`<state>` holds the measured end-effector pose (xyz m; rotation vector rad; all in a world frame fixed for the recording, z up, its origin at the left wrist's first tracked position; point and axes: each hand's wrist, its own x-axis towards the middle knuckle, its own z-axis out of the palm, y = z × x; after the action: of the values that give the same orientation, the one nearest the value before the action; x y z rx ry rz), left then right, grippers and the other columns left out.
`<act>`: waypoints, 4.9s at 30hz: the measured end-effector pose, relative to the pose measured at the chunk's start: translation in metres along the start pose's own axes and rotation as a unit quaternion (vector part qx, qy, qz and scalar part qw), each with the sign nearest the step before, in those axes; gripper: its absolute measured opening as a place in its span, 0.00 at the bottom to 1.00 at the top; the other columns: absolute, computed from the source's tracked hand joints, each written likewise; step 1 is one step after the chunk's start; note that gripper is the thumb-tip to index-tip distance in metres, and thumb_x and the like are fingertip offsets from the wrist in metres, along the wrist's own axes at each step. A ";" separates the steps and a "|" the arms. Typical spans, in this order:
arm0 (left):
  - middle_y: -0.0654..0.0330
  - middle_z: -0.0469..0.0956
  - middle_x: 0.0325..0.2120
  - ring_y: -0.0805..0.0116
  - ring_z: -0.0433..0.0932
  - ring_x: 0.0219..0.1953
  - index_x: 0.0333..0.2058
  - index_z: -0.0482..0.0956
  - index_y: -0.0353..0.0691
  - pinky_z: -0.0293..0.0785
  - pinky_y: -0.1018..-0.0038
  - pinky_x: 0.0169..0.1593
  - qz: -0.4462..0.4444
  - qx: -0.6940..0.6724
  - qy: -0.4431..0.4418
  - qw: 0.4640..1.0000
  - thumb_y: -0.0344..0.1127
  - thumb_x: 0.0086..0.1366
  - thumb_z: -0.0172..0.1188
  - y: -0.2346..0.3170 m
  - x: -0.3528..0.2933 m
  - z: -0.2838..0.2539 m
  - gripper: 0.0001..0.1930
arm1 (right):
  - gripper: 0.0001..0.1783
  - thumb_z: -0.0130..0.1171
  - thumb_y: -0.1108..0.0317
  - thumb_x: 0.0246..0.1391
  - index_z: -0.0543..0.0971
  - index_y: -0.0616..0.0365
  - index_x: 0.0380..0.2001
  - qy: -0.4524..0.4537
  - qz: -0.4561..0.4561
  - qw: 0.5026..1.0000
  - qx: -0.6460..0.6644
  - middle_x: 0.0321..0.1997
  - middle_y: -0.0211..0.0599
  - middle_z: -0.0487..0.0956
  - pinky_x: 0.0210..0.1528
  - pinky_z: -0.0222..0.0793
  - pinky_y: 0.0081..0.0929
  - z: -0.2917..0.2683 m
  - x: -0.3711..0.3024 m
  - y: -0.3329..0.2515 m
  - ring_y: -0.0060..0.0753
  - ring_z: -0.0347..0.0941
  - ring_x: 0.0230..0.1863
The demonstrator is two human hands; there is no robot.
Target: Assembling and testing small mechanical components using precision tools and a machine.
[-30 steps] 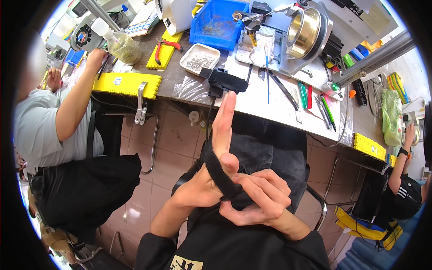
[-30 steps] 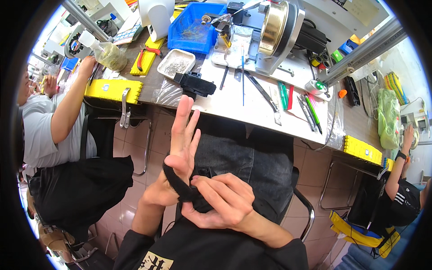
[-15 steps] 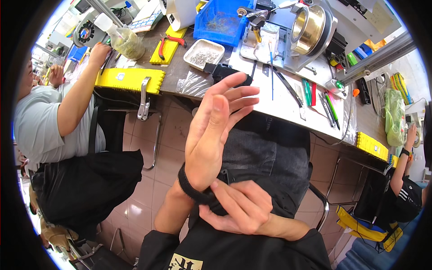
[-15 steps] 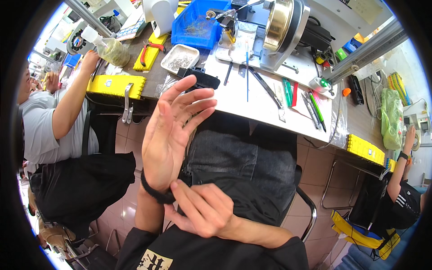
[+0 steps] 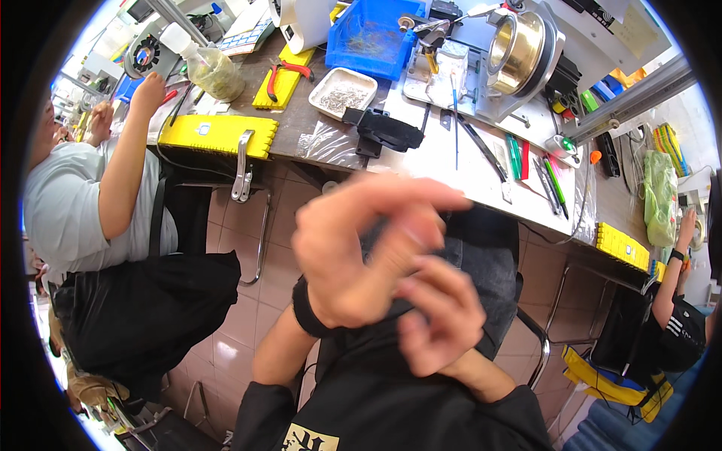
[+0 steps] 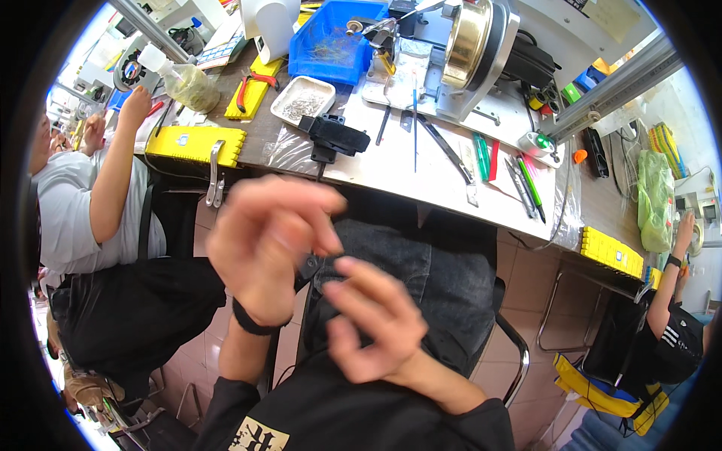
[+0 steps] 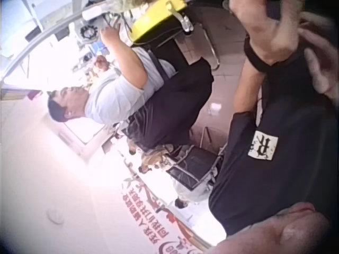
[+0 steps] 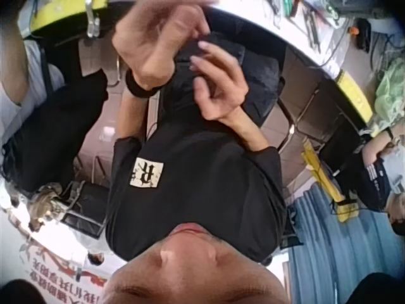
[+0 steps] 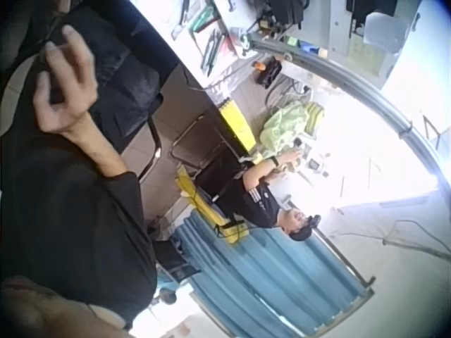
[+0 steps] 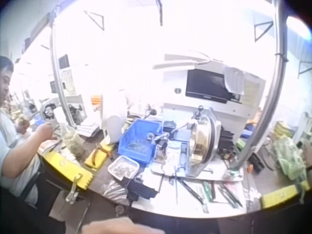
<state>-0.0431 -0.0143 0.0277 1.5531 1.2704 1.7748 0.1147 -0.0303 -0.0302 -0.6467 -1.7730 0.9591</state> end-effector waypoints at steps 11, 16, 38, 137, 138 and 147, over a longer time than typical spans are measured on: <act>0.66 0.68 0.17 0.72 0.71 0.22 0.22 0.73 0.39 0.64 0.77 0.24 0.318 0.153 -0.489 0.798 0.39 0.52 0.57 -0.007 -0.097 0.050 0.10 | 0.21 0.59 0.56 0.65 0.82 0.64 0.48 -0.449 0.301 0.821 0.183 0.40 0.39 0.79 0.40 0.71 0.26 -0.042 0.060 0.029 0.25 0.74 0.39; 0.66 0.66 0.15 0.73 0.68 0.21 0.18 0.72 0.39 0.60 0.77 0.23 0.362 0.166 -0.474 0.786 0.38 0.51 0.58 0.002 -0.098 0.063 0.10 | 0.32 0.52 0.42 0.66 0.83 0.67 0.42 -0.586 0.254 0.767 0.062 0.35 0.47 0.80 0.39 0.69 0.29 -0.009 0.057 0.044 0.32 0.74 0.38; 0.52 0.80 0.47 0.61 0.81 0.48 0.44 0.82 0.40 0.76 0.65 0.48 0.297 0.243 -0.619 0.685 0.44 0.66 0.57 -0.043 -0.126 0.081 0.15 | 0.10 0.61 0.78 0.50 0.70 0.65 0.33 -0.416 -0.093 0.904 0.020 0.36 0.44 0.72 0.41 0.68 0.39 0.020 0.076 -0.013 0.49 0.69 0.41; 0.63 0.78 0.27 0.65 0.79 0.31 0.26 0.77 0.43 0.75 0.70 0.33 0.276 0.331 -0.264 0.863 0.35 0.53 0.60 -0.076 -0.005 0.076 0.05 | 0.15 0.62 0.62 0.57 0.84 0.64 0.37 -0.189 -0.058 0.957 -0.214 0.32 0.42 0.81 0.39 0.70 0.32 -0.020 0.102 -0.031 0.40 0.75 0.37; 0.63 0.77 0.25 0.66 0.78 0.30 0.26 0.78 0.42 0.73 0.70 0.32 0.272 0.342 -0.265 0.859 0.35 0.53 0.61 -0.076 -0.009 0.078 0.05 | 0.16 0.61 0.59 0.58 0.84 0.64 0.37 -0.275 -0.048 0.930 -0.238 0.34 0.43 0.81 0.41 0.72 0.34 -0.013 0.104 -0.032 0.42 0.75 0.39; 0.65 0.79 0.25 0.66 0.78 0.28 0.27 0.83 0.43 0.70 0.68 0.31 0.252 0.361 -0.417 0.795 0.35 0.54 0.61 -0.089 -0.057 0.132 0.05 | 0.38 0.40 0.42 0.69 0.82 0.72 0.37 -0.727 0.253 0.616 -0.165 0.43 0.65 0.80 0.52 0.71 0.46 0.026 0.143 0.008 0.62 0.77 0.49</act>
<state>0.0762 0.0251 -0.0859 2.8643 1.1318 0.5254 0.0372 0.0767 0.0296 -0.5997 -3.3851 1.8542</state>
